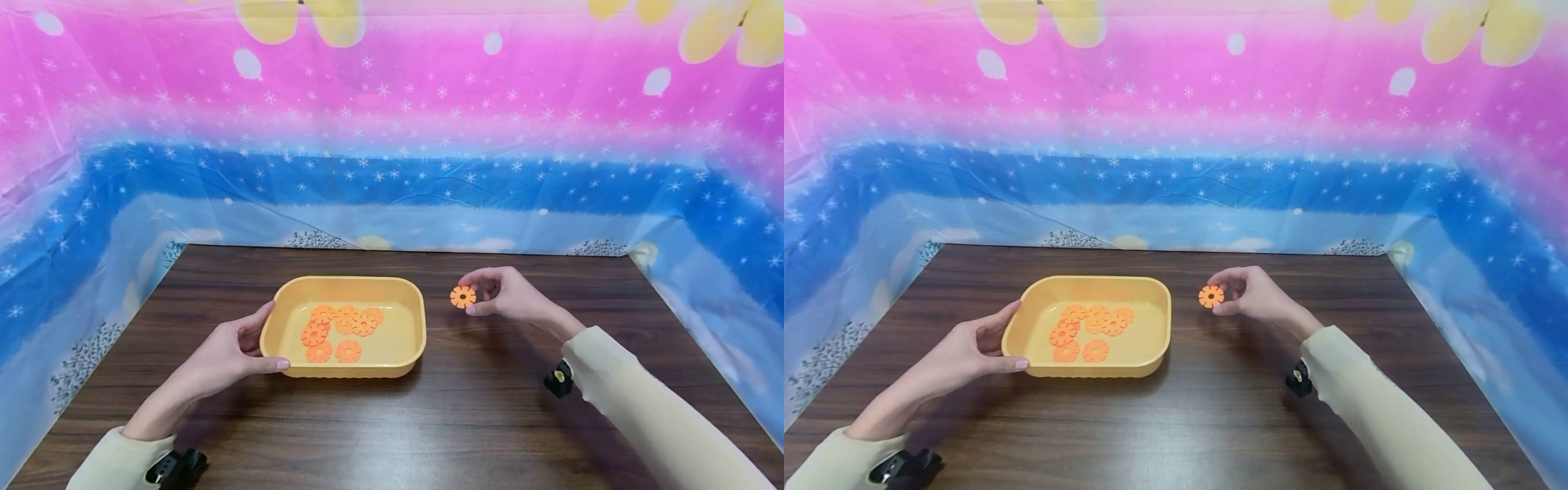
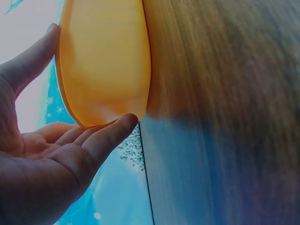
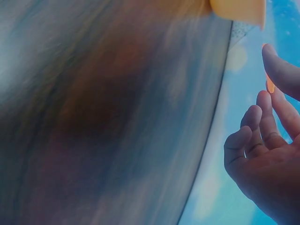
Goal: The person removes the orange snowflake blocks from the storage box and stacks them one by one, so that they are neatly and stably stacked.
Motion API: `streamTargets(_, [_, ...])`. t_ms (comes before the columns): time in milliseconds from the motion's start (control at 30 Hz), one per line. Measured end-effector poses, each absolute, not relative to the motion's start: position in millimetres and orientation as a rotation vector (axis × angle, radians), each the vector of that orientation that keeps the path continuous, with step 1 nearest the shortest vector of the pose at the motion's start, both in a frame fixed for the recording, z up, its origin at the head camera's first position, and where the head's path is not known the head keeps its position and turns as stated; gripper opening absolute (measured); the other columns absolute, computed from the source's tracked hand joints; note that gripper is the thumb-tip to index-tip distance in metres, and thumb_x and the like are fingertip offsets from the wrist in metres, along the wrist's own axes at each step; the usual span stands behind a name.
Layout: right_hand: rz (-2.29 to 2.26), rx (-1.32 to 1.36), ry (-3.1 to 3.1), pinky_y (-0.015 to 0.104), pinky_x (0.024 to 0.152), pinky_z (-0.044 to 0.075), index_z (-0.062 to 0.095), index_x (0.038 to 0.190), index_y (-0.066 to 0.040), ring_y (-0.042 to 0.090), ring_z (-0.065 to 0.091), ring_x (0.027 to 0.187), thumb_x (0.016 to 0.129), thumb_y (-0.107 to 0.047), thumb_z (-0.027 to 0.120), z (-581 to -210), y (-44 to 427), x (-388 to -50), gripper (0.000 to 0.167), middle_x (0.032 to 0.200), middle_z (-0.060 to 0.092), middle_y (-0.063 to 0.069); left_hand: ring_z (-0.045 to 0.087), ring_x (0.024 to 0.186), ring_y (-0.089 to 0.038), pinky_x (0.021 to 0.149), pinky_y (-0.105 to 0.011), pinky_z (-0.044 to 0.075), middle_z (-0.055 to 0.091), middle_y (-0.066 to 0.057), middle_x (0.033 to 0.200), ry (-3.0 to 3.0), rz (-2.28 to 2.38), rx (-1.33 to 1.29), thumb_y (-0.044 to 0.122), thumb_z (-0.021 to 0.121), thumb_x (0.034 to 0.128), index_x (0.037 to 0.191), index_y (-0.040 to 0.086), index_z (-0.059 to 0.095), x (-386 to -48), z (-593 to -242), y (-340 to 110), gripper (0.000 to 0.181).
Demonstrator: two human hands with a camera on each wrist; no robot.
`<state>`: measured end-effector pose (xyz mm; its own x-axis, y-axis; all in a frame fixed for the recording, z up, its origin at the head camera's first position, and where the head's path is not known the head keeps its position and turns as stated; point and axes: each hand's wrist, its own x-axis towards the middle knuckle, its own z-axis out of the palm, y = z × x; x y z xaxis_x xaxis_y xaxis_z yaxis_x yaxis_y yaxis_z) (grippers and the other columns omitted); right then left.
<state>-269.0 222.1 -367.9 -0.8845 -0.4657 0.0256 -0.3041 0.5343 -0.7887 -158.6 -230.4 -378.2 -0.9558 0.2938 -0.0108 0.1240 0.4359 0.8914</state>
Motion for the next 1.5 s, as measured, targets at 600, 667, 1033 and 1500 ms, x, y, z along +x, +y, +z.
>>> streamTargets(600, [-1.182, -0.569, 2.650, 0.025, 0.050, 0.033, 0.066, 0.106, -0.013, 0.021, 0.038, 0.059, 0.070, -0.018, 0.082, -396.2, 256.5, -274.3, 0.039, 0.087, 0.056, 0.011, 0.051, 0.114, -0.032, 0.079, -0.030, 0.051, 0.030, -0.020, 0.144, 2.512, 1.538, 0.358, 0.022, 0.081, 0.0720, 0.147, 0.006, 0.019, -157.6, -376.3, -232.6, 0.099])
streamTargets(667, [-1.165, -0.557, 2.649, 0.026, 0.050, 0.033, 0.066, 0.106, -0.013, 0.021, 0.038, 0.060, 0.070, -0.018, 0.082, -397.6, 257.6, -274.2, 0.039, 0.088, 0.055, 0.011, 0.051, 0.114, -0.032, 0.078, -0.030, 0.051, 0.030, -0.021, 0.144, 2.513, 1.533, 0.355, 0.022, 0.080, 0.0723, 0.147, 0.005, 0.019, -157.5, -376.7, -232.9, 0.098])
streamTargets(1033, [-1.125, -0.563, 2.649, 0.030, 0.058, 0.035, 0.066, 0.107, -0.011, 0.023, 0.042, 0.069, 0.071, -0.015, 0.081, -404.3, 261.9, -274.7, 0.039, 0.090, 0.053, 0.013, 0.050, 0.114, -0.034, 0.078, -0.031, 0.051, 0.031, -0.023, 0.143, 2.506, 1.530, 0.345, 0.022, 0.081, 0.0721, 0.147, 0.005, 0.018, -158.0, -377.7, -233.3, 0.099])
streamTargets(1500, [-1.002, -0.582, 2.709, 0.035, 0.066, 0.035, 0.068, 0.107, -0.011, 0.023, 0.042, 0.079, 0.071, -0.014, 0.081, -408.5, 261.4, -274.7, 0.038, 0.089, 0.053, 0.010, 0.050, 0.115, -0.034, 0.078, -0.030, 0.051, 0.029, -0.023, 0.144, 2.481, 1.560, 0.358, 0.020, 0.081, 0.0721, 0.148, 0.005, 0.018, -159.6, -377.5, -231.1, 0.099])
